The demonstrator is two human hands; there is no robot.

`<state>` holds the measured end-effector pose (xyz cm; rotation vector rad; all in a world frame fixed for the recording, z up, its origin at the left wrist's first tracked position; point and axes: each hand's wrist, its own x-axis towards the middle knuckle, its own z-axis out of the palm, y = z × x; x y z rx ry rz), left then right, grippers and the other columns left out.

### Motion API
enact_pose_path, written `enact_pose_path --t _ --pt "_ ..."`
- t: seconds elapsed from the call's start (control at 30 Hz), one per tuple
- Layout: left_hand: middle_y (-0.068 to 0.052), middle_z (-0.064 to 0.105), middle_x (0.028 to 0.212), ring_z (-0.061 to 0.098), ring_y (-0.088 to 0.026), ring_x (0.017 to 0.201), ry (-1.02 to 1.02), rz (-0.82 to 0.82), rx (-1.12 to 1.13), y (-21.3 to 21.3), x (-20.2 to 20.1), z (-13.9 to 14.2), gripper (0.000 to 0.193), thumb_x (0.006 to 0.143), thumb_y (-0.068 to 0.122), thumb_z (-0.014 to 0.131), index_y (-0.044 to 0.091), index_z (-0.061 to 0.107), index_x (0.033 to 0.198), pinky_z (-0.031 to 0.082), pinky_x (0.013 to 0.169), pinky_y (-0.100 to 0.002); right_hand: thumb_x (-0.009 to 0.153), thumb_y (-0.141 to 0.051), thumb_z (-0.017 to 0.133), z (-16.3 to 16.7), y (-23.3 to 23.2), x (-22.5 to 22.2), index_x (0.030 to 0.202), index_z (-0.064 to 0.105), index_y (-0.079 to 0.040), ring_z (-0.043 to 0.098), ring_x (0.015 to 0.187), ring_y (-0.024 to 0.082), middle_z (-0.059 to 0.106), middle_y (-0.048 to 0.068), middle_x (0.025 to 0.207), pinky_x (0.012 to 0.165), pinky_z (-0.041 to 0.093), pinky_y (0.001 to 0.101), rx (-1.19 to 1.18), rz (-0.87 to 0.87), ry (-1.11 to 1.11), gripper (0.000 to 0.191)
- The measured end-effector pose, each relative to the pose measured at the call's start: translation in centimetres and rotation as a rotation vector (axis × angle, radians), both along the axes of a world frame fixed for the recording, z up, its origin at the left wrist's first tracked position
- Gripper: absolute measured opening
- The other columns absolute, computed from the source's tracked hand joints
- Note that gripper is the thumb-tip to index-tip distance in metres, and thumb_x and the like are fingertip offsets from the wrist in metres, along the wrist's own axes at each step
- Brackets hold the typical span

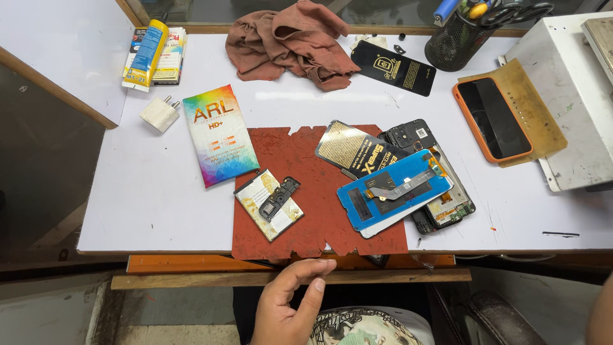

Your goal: The person disassembles a smartphone, removes the battery and internal components, and uses a metal tool to pry and separate parts. They handle the motherboard, battery, and screen assembly, placing components on the workbench during the process.

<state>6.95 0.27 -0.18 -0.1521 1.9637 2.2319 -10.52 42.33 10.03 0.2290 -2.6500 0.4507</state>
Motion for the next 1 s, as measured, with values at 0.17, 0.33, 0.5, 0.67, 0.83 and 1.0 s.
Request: enact_pose_path --t 0.17,0.33,0.5,0.67,0.83,1.0 --pt "-0.01 0.078 0.119 0.073 -0.02 0.117 0.03 -0.046 -0.056 0.6 -0.5 0.6 0.024 0.095 0.012 0.063 0.005 0.072 0.116 0.056 0.101 -0.037 0.071 -0.029 0.08 1.0 -6.6 3.0 0.125 0.065 -0.016 0.042 0.15 0.03 0.06 0.009 0.144 0.124 0.036 0.0486 -0.033 0.385 -0.128 0.058" --pt "-0.01 0.079 0.119 0.072 -0.021 0.118 0.036 -0.088 -0.091 0.6 -0.1 0.8 0.026 0.095 0.012 0.064 0.005 0.073 0.118 0.053 0.103 -0.038 0.06 -0.028 0.089 0.0 -12.7 2.1 0.135 0.059 -0.019 0.024 0.149 0.041 0.044 0.013 0.155 0.117 0.024 0.0572 0.178 0.61 -0.398 0.081" --pt "-0.009 0.079 0.118 0.072 -0.02 0.118 0.027 -0.078 -0.128 0.1 0.8 0.7 0.026 0.094 0.013 0.065 0.005 0.073 0.117 0.053 0.103 -0.038 0.059 -0.024 0.09 0.9 -14.8 0.0 0.147 0.05 -0.023 0.019 0.155 0.042 0.04 0.011 0.16 0.117 0.015 0.0617 0.231 0.663 -0.587 0.098" --pt "-0.01 0.08 0.118 0.074 -0.02 0.116 -0.064 -0.014 -0.089 -0.4 1.6 0.5 0.027 0.092 0.013 0.066 0.005 0.073 0.117 0.055 0.102 -0.037 0.063 -0.023 0.09 1.9 -15.7 -0.5 0.144 0.053 -0.023 0.036 0.145 0.03 0.049 0.006 0.153 0.118 0.014 0.065 0.347 0.588 -0.6 0.089" --pt "-0.01 0.078 0.121 0.072 -0.02 0.118 0.01 -0.024 -0.103 -0.7 1.6 0.3 0.028 0.093 0.012 0.065 0.004 0.071 0.119 0.053 0.103 -0.037 0.059 -0.023 0.091 1.6 -15.6 -0.4 0.138 0.059 -0.023 0.049 0.133 0.025 0.057 0.008 0.141 0.12 0.015 0.0646 0.397 0.519 -0.594 0.085" --pt "-0.009 0.078 0.12 0.071 -0.02 0.119 -0.038 -0.075 -0.138 -0.5 1.3 0.7 0.029 0.093 0.014 0.066 0.006 0.072 0.12 0.053 0.104 -0.037 0.048 -0.024 0.091 1.6 -15.5 -0.3 0.136 0.062 -0.02 0.052 0.131 0.03 0.059 0.012 0.135 0.119 0.016 0.0673 0.39 0.61 -0.466 0.093"
